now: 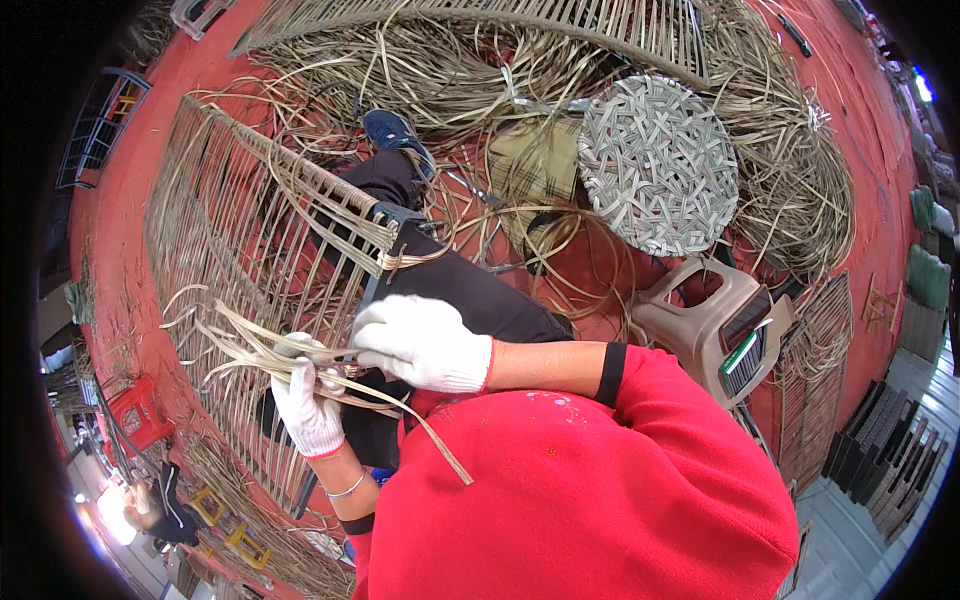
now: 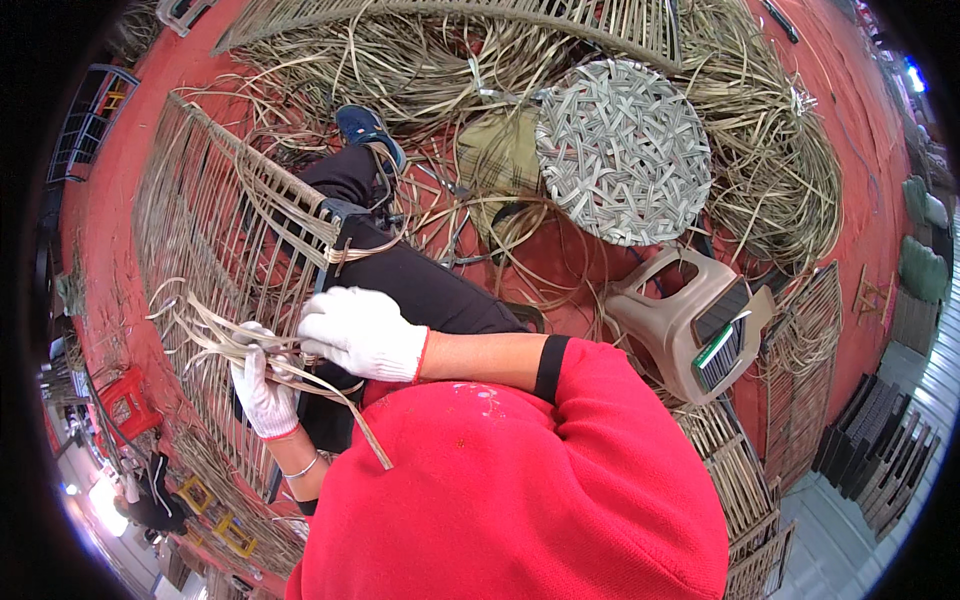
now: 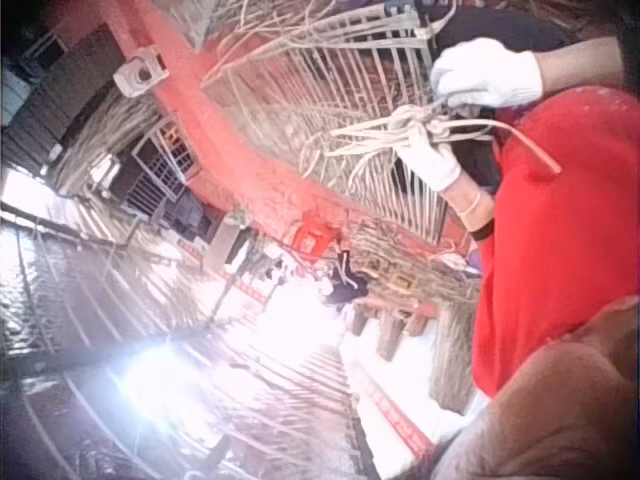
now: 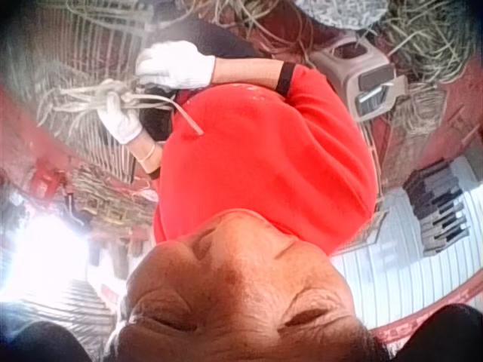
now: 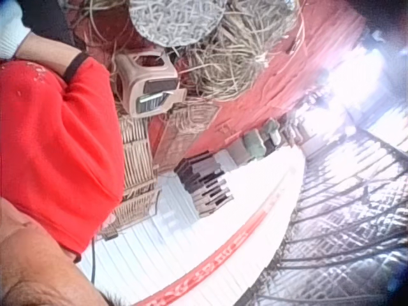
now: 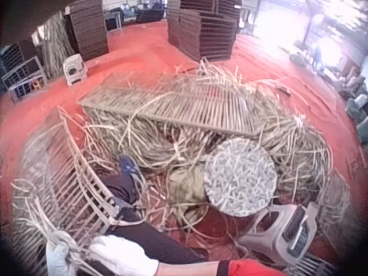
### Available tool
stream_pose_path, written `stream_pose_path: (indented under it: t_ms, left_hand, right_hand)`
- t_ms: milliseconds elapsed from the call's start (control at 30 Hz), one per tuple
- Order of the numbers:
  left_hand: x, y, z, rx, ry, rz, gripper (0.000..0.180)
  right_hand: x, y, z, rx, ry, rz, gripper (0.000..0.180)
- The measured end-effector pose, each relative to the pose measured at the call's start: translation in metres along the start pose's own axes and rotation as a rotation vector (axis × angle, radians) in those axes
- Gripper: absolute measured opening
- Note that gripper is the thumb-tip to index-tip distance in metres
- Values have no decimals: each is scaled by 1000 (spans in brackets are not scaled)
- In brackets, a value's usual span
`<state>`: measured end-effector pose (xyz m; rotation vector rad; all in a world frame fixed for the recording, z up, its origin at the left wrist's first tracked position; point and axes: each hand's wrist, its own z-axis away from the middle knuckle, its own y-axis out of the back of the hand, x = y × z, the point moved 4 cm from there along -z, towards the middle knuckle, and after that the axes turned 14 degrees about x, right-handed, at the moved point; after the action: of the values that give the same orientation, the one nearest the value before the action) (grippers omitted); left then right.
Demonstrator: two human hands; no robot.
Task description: The person sits on the floor and weaves dried palm fronds into a metal basket frame. They align bundles of fronds, secure them with a nail gun, and trim excess material. The person occasionally reaches for a blue bucket and continues attaching fronds to the frame.
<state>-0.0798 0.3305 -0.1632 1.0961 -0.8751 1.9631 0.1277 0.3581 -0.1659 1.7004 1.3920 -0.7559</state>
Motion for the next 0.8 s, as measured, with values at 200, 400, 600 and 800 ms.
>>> stream_pose_path:
  t_ms: [200,400,600,800]
  left_hand:
    - [-4,-13,-22,-30,53,-279,32]
    - [0,-20,-22,-128,13,-316,33]
    - [-2,-11,-25,1,-55,-388,37]
    - [-2,-2,-23,-104,-21,-206,30]
  right_hand:
    - [17,-19,32,-545,-753,-460,33]
    - [21,-35,37,-623,-645,-349,36]
    - [24,-25,39,-539,-647,-373,35]
    - [19,-22,57,-724,-730,-418,38]
